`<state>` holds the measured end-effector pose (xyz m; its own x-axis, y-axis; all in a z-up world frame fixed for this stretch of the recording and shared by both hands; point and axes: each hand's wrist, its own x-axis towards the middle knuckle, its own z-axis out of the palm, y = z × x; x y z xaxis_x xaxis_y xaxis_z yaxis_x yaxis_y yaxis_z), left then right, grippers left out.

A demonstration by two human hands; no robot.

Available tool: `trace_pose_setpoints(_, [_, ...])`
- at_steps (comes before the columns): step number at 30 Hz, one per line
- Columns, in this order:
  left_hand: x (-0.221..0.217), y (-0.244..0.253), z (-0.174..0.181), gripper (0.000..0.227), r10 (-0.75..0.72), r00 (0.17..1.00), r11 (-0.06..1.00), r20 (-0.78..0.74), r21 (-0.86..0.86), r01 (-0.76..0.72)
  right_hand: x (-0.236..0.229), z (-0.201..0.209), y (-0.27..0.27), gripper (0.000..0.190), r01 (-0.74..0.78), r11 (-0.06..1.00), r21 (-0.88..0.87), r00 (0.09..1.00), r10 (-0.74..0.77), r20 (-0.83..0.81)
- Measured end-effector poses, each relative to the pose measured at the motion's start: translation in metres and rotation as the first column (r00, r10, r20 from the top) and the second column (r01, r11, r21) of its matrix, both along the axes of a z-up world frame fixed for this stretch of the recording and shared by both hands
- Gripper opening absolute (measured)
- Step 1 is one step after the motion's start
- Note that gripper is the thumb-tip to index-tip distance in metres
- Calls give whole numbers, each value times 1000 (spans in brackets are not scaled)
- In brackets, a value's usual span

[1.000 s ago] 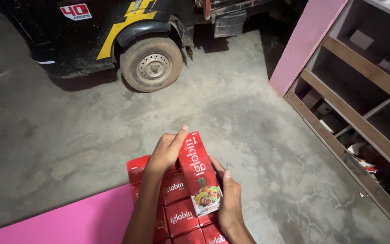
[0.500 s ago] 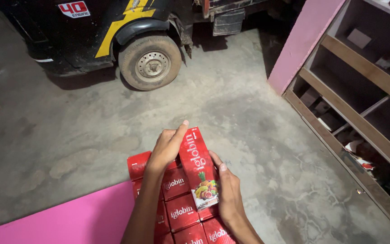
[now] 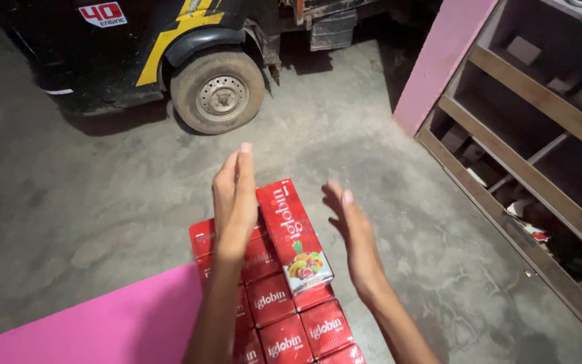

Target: The person takes red syrup boxes from a wooden shelf by hand and stacks them onto a pink table, then rearranges the boxes to form a neat block.

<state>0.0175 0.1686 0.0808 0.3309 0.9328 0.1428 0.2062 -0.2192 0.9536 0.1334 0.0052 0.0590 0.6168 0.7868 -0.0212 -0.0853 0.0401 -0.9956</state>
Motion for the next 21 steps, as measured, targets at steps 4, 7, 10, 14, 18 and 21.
trace_pose_setpoints(4, [-1, -41, 32, 52, -39, 927, 999, 374, 48, 23, -13, 49, -4, 70, 98, 994, 51, 994, -100, 42])
trace_pose_setpoints(7, [-12, -63, 50, 56, -35, 888, 999, 458, -13, 45, -30, 83, -9, 66, 118, 987, 110, 992, -122, 28])
trace_pose_setpoints(10, [-23, -86, 63, 62, -29, 870, 992, 493, -94, 86, -46, 110, -24, 66, 127, 977, 170, 990, -135, 39])
trace_pose_setpoints(14, [-46, -109, 79, 71, -49, 862, 978, 505, -152, 145, -71, 139, -42, 67, 143, 957, 253, 984, -165, 70])
trace_pose_setpoints(18, [-61, -132, 94, 72, -96, 830, 964, 550, -157, 216, -87, 156, -65, 68, 181, 940, 288, 975, -210, 72])
trace_pose_setpoints(21, [-63, -155, 109, 73, -113, 811, 954, 574, -166, 250, -89, 165, -86, 69, 182, 939, 290, 969, -221, 107])
